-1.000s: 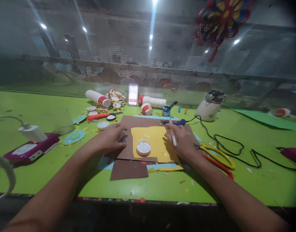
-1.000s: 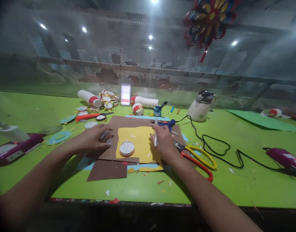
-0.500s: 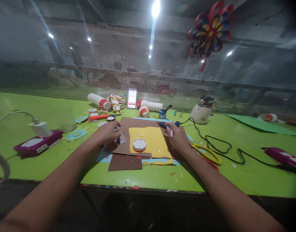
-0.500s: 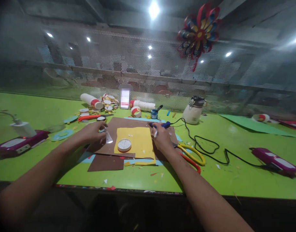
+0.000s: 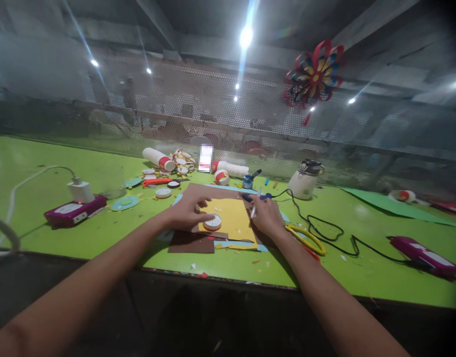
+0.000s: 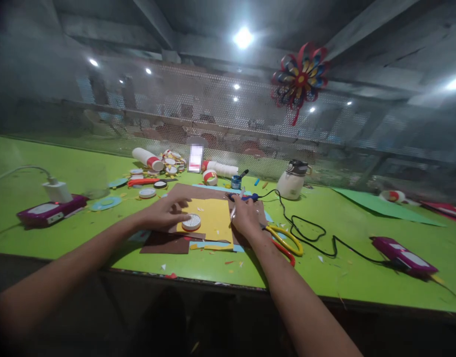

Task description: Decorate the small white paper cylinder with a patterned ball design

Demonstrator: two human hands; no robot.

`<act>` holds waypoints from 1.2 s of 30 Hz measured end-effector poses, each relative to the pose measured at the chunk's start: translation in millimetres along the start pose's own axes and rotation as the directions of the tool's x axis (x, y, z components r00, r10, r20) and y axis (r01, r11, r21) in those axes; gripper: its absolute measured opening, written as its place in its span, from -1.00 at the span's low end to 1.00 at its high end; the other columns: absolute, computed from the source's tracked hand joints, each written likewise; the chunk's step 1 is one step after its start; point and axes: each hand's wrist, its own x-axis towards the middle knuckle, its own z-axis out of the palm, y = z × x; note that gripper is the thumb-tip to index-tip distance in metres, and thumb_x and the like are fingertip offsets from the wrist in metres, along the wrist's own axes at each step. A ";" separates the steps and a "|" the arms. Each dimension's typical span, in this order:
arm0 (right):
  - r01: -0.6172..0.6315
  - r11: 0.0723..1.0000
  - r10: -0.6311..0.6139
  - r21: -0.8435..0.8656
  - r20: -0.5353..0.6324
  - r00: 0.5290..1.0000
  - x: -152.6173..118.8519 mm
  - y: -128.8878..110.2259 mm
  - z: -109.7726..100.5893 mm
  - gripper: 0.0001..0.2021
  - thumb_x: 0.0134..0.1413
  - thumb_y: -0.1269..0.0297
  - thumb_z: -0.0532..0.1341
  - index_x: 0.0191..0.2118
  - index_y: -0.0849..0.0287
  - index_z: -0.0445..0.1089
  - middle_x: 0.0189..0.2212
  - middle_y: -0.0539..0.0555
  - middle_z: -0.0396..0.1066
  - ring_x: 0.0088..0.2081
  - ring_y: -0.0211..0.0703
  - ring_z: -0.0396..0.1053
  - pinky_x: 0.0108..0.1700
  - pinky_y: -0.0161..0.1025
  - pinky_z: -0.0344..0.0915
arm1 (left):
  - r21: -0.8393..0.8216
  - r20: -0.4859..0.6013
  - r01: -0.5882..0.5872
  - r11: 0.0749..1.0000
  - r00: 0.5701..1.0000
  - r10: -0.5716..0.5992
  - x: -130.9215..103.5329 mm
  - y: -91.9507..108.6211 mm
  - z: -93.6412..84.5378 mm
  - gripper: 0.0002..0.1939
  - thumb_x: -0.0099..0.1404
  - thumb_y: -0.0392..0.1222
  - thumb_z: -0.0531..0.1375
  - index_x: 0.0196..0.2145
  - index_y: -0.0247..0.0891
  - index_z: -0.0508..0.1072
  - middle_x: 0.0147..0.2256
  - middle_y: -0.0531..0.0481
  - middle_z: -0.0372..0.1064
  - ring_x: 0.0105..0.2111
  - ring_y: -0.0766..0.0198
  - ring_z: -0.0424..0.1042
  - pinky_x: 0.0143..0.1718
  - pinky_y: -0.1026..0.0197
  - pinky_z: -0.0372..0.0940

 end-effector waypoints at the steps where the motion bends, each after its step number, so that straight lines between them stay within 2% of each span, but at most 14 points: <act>1: 0.006 1.000 -0.006 -0.006 -0.002 1.000 -0.8 -1.5 -1.2 -0.65 0.27 0.21 0.19 0.13 0.17 0.30 0.05 0.16 0.36 -0.02 -0.03 0.41 -0.02 0.03 0.40 | -0.015 0.029 -0.033 0.999 0.999 0.033 -1.6 5.8 3.5 -0.34 0.18 0.17 0.25 0.14 -0.22 0.34 -0.08 -0.12 0.46 -0.24 0.12 0.47 -0.24 0.15 0.37; 3: 0.024 1.000 -0.025 -0.013 -0.007 1.000 -1.8 -3.9 -1.5 -0.63 0.28 0.22 0.19 0.15 0.16 0.28 0.05 0.16 0.36 -0.01 -0.02 0.40 -0.01 0.04 0.39 | -0.024 0.070 -0.073 0.997 0.995 0.075 -3.7 14.0 9.3 -0.23 0.09 0.24 0.28 0.15 -0.24 0.34 -0.09 -0.14 0.46 -0.20 0.06 0.45 -0.21 0.13 0.33; 6: 0.059 0.998 -0.059 -0.021 0.011 0.998 -1.8 -4.1 2.7 -0.62 0.27 0.22 0.19 0.16 0.16 0.28 0.06 0.16 0.35 -0.01 -0.02 0.40 -0.03 0.03 0.40 | -0.015 0.075 -0.101 0.995 0.992 0.101 -3.8 18.1 15.1 -0.15 0.03 0.29 0.29 0.15 -0.28 0.33 -0.03 -0.22 0.40 -0.09 -0.05 0.39 -0.11 0.08 0.27; 8: 0.069 0.997 -0.069 -0.029 0.017 0.997 -1.0 -1.4 6.7 -0.63 0.27 0.21 0.19 0.14 0.17 0.29 0.06 0.16 0.35 -0.02 -0.03 0.41 -0.03 0.03 0.41 | -0.010 0.068 -0.117 0.993 0.991 0.117 -2.7 17.3 17.6 -0.22 0.03 0.29 0.29 0.08 -0.27 0.39 -0.04 -0.23 0.37 -0.05 -0.09 0.35 -0.07 0.05 0.23; 12: 0.066 0.997 -0.067 -0.041 -0.004 0.998 0.7 8.9 10.8 -0.65 0.27 0.20 0.20 0.12 0.17 0.31 0.07 0.16 0.35 -0.01 -0.02 0.40 0.00 0.05 0.39 | -0.043 0.074 -0.133 0.990 0.988 0.136 -0.6 13.4 19.2 -0.52 0.12 0.17 0.25 -0.15 -0.23 0.51 -0.17 -0.14 0.37 -0.13 -0.02 0.36 -0.10 0.06 0.23; 14: 0.049 0.998 -0.049 -0.027 -0.028 0.998 1.8 14.3 10.0 -0.65 0.26 0.20 0.20 0.11 0.17 0.32 0.07 0.16 0.35 0.00 -0.02 0.40 0.00 0.05 0.38 | -0.087 0.071 -0.119 0.989 0.990 0.125 -0.2 10.6 19.0 -0.54 0.11 0.13 0.26 -0.15 -0.23 0.51 -0.16 -0.14 0.38 -0.14 0.00 0.37 -0.10 0.07 0.24; 19: -0.088 0.993 0.100 0.081 -0.168 0.981 6.7 19.1 6.2 -0.66 0.27 0.21 0.20 0.10 0.17 0.33 0.06 0.16 0.36 -0.01 -0.03 0.40 -0.01 0.03 0.39 | -0.271 0.034 -0.070 0.960 0.996 0.083 1.5 1.9 20.1 -0.41 0.08 0.04 0.30 0.04 -0.25 0.42 -0.04 -0.17 0.43 -0.12 0.03 0.41 -0.13 0.10 0.29; 23: -0.118 0.970 0.168 0.211 -0.237 0.957 9.1 13.2 7.9 -0.68 0.26 0.21 0.20 0.08 0.19 0.34 0.05 0.16 0.37 -0.02 -0.04 0.41 -0.02 0.03 0.40 | -0.431 -0.015 -0.056 0.901 0.998 0.054 12.0 3.9 10.9 -0.47 0.07 0.02 0.33 -0.01 -0.23 0.47 -0.08 -0.14 0.49 -0.10 0.02 0.45 -0.10 0.09 0.31; 25: -0.122 0.953 0.190 0.278 -0.233 0.954 9.7 11.4 10.0 -0.69 0.27 0.21 0.20 0.07 0.19 0.35 0.04 0.16 0.37 -0.03 -0.05 0.42 -0.03 0.01 0.40 | -0.505 -0.035 -0.051 0.862 0.999 0.039 21.3 9.0 1.1 -0.54 0.05 0.00 0.34 -0.10 -0.24 0.51 -0.13 -0.14 0.51 -0.10 0.01 0.46 -0.08 0.07 0.32; 29: -0.171 0.895 0.266 0.412 -0.185 0.946 11.6 18.2 10.9 -0.69 0.27 0.20 0.20 0.07 0.19 0.35 0.03 0.15 0.38 -0.06 -0.06 0.43 -0.05 0.00 0.42 | -0.626 -0.045 -0.006 0.779 0.999 -0.029 38.7 18.1 -9.0 -0.50 -0.01 -0.06 0.40 -0.11 -0.29 0.47 -0.12 -0.17 0.51 -0.10 0.00 0.47 -0.07 0.04 0.33; 33: -0.245 0.824 0.355 0.511 -0.127 0.926 16.0 33.1 8.8 -0.69 0.27 0.20 0.20 0.07 0.19 0.34 0.03 0.15 0.38 -0.07 -0.07 0.43 -0.06 -0.01 0.42 | -0.711 0.015 0.070 0.700 0.996 -0.084 40.1 16.5 6.5 -0.61 -0.01 -0.10 0.40 -0.23 -0.31 0.51 -0.23 -0.17 0.53 -0.20 -0.01 0.49 -0.19 0.05 0.36; 36: -0.319 0.774 0.430 0.547 -0.084 0.899 21.0 45.1 5.3 -0.67 0.26 0.20 0.20 0.08 0.20 0.34 0.03 0.16 0.38 -0.06 -0.06 0.43 -0.07 -0.01 0.42 | -0.765 0.078 0.119 0.633 0.993 -0.092 33.8 10.1 18.4 -0.60 0.03 -0.10 0.38 -0.17 -0.29 0.51 -0.18 -0.20 0.52 -0.18 0.00 0.49 -0.25 0.10 0.36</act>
